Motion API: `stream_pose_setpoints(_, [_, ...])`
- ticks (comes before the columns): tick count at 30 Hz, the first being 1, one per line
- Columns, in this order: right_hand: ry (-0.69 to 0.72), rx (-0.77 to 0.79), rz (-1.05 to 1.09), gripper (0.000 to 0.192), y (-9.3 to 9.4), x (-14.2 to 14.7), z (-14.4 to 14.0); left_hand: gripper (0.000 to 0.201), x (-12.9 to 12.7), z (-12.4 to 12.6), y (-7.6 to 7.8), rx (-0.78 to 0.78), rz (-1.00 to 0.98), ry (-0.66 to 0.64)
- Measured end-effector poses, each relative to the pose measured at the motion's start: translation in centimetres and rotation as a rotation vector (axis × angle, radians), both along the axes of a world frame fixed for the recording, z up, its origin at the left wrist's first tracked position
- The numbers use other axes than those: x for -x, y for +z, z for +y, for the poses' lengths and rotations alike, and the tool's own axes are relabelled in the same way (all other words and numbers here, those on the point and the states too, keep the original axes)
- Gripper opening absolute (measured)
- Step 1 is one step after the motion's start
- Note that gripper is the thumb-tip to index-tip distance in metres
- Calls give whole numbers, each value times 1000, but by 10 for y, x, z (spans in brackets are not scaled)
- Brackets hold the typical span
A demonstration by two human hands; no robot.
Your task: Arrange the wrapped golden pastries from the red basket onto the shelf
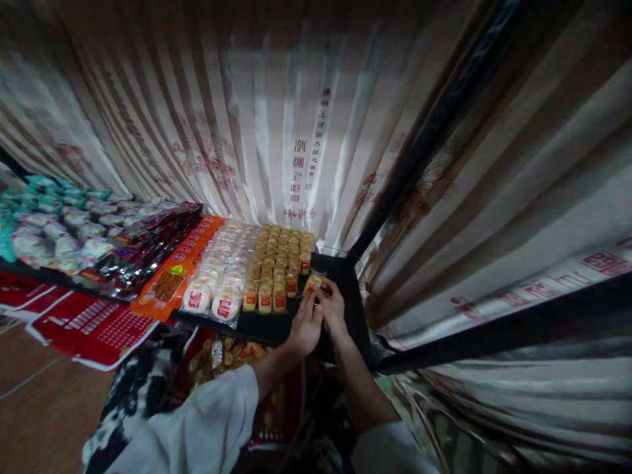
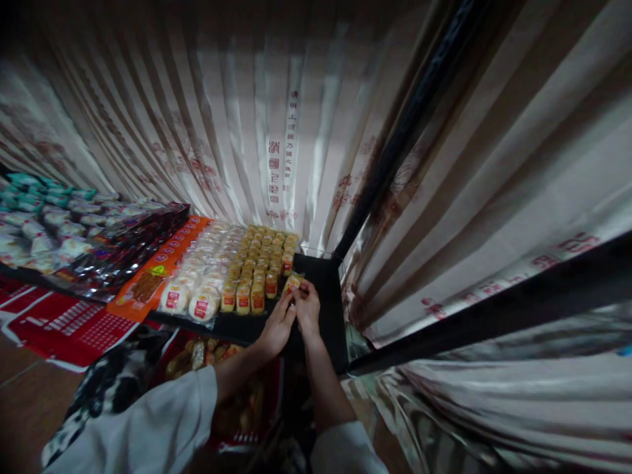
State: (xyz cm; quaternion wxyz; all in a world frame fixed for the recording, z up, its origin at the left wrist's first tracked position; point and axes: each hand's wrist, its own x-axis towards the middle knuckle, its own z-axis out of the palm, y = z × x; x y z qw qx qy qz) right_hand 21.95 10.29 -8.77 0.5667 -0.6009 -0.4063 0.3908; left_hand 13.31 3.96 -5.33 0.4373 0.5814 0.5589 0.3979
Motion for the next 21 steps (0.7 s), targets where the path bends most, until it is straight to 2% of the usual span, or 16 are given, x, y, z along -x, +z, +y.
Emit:
stream_pose_setpoints(6, [19,-67,-189,40,-11,0,33,50,-8,30,-8,88,-117,61])
stream_pose_setpoints(13, [30,12,-377,33,-9,3,48,54,-9,44,-28,130,-143,94])
stream_pose_setpoints(17, [32,30,-406,34,-4,6,51,53,-8,48,-33,123,-152,107])
stream_pose_setpoints(21, [53,9,-341,40,-4,9,50,53,-7,49,-32,134,-187,110])
